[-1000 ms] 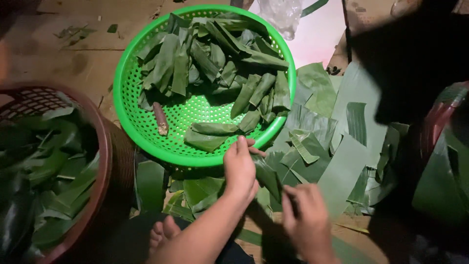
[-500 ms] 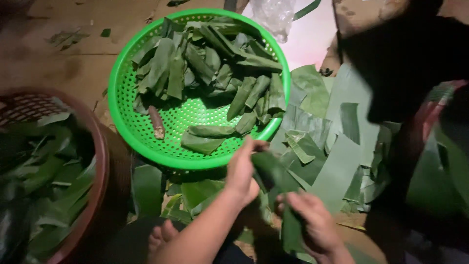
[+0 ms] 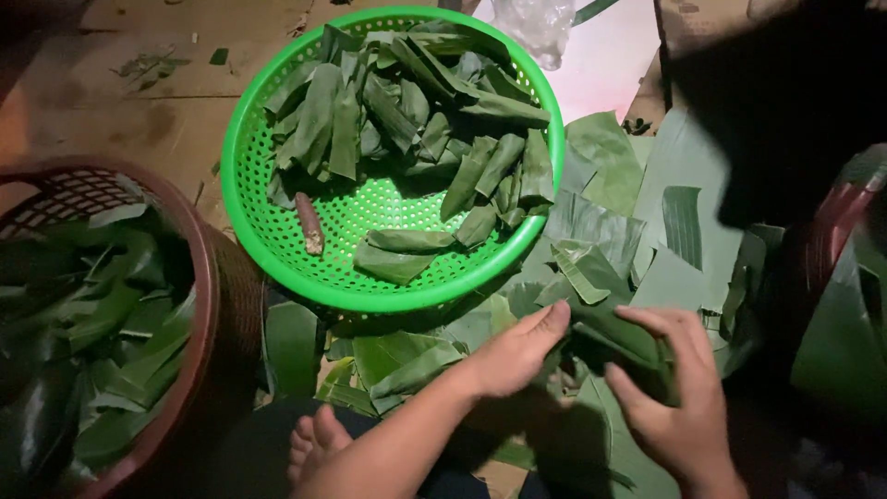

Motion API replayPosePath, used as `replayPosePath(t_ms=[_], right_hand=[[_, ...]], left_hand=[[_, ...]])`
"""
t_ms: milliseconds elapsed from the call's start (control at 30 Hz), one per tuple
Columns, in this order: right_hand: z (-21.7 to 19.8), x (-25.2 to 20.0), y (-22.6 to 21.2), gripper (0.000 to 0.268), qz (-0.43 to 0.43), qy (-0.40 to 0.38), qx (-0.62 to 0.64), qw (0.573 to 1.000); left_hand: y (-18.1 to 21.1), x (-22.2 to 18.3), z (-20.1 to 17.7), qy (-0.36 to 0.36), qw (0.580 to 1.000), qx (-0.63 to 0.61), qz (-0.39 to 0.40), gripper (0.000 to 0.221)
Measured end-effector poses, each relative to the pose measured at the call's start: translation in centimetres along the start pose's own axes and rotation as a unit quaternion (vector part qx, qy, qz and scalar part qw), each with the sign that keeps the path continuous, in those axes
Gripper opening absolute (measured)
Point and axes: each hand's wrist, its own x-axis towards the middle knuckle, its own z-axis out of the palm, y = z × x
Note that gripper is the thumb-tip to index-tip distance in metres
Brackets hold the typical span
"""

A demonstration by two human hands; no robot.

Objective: Folding and rolling banana leaves into cylindrical shapes

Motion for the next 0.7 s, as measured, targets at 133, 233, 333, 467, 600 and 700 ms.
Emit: replayPosePath(t_ms=[133,233,333,467,600,700], right_hand=[[5.1,-3.0,2.7,0.117,-0.049,-0.037,-0.196,0.979],[4.9,-2.0,-1.1,0.082,-0.036,-0.128,-0.077,0.988],[5.6,-1.8,-0.9,0.061,0.153,0.009,0.107,0.982],[6.5,-2.2,1.9,0.061,0.438,-0.153,0.255,0.848],[7.9,-4.2,6.3,0.030,0.396,-0.057,0.326,0.856],[7.4,-3.8,5.9,0.016,0.352,-0.068,0.120,0.926]], left_hand=[[-2.4,1.6,0.6,-0.021,0.947,-0.307,-0.089,0.070],[-1.1,1.3,0.4,0.140,0.946,-0.291,-0.038,0.043],[-3.5,3.4,-0.1,0.182,0.942,-0.269,0.086,0.048],[0.9,-0.1,0.6,0.140,0.959,-0.101,0.225,0.035],[3.7,-2.5,1.1,0.102,0.990,0.063,0.072,0.066],[3.6,-3.4,1.1,0.128,0.972,0.199,0.006,0.082]])
